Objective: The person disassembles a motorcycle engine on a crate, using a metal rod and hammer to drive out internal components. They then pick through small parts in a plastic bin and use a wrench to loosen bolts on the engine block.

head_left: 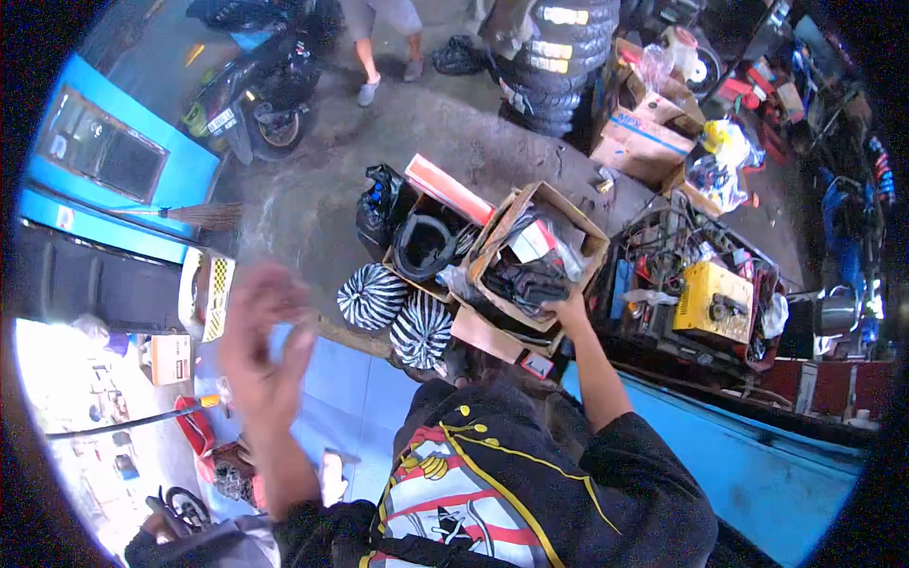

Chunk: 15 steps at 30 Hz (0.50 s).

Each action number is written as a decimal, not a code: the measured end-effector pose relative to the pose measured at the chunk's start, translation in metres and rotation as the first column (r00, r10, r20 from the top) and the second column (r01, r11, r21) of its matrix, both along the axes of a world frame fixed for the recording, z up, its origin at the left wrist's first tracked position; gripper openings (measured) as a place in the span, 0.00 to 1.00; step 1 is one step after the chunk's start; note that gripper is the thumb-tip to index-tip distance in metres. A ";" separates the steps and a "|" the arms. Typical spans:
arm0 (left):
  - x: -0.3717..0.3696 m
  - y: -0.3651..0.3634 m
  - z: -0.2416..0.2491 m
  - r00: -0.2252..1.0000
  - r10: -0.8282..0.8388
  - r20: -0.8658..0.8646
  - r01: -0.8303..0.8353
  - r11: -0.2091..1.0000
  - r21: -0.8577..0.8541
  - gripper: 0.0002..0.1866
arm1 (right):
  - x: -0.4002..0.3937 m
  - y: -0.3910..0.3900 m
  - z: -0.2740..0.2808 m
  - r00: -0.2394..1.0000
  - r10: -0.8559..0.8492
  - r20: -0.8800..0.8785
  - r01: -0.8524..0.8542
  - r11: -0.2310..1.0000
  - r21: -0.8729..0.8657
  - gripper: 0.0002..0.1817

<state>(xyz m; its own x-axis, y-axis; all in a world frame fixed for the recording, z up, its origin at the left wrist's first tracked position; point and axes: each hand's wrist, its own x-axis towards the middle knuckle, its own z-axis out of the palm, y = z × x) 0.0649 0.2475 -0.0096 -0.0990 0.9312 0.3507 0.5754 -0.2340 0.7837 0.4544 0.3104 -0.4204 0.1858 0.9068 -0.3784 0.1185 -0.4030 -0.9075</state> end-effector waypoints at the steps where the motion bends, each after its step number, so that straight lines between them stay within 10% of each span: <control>1: 0.009 0.002 -0.042 0.983 0.166 0.081 -0.145 0.964 -0.222 0.23 | -0.003 -0.011 -0.010 0.985 -0.103 -0.137 0.075 0.978 -0.195 0.30; 5: 0.012 -0.054 -0.215 0.627 -0.314 -0.713 -0.147 0.851 -0.504 0.36 | 0.000 -0.034 -0.132 0.975 -0.214 -0.061 0.197 0.957 -0.211 0.23; 7: 0.025 -0.082 -0.243 0.722 -0.542 -0.429 -0.123 0.510 -0.851 0.38 | 0.002 -0.033 -0.173 0.981 -0.137 0.141 0.191 0.825 -0.532 0.24; 9: 0.025 -0.123 -0.281 0.807 -0.551 -0.213 -0.015 0.341 -0.940 0.37 | -0.019 -0.025 -0.143 0.969 -0.219 0.112 0.245 0.827 -0.506 0.26; 11: 0.020 -0.161 -0.317 0.825 -0.539 -0.168 -0.009 0.284 -0.959 0.37 | -0.028 -0.018 -0.163 0.937 -0.203 0.285 0.287 0.912 -0.293 0.32; 15: 0.019 -0.196 -0.337 0.914 -0.400 -0.072 0.058 0.303 -0.951 0.35 | -0.038 0.005 -0.138 0.959 -0.250 -0.136 0.188 0.914 -0.359 0.38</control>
<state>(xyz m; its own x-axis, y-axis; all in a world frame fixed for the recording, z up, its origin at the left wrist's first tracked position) 0.0834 0.0515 -0.3463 0.1043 0.6255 -0.7732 0.8274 0.3768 0.4164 0.4165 0.3150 -0.5589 0.2672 0.6625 -0.6998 -0.1560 -0.6869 -0.7098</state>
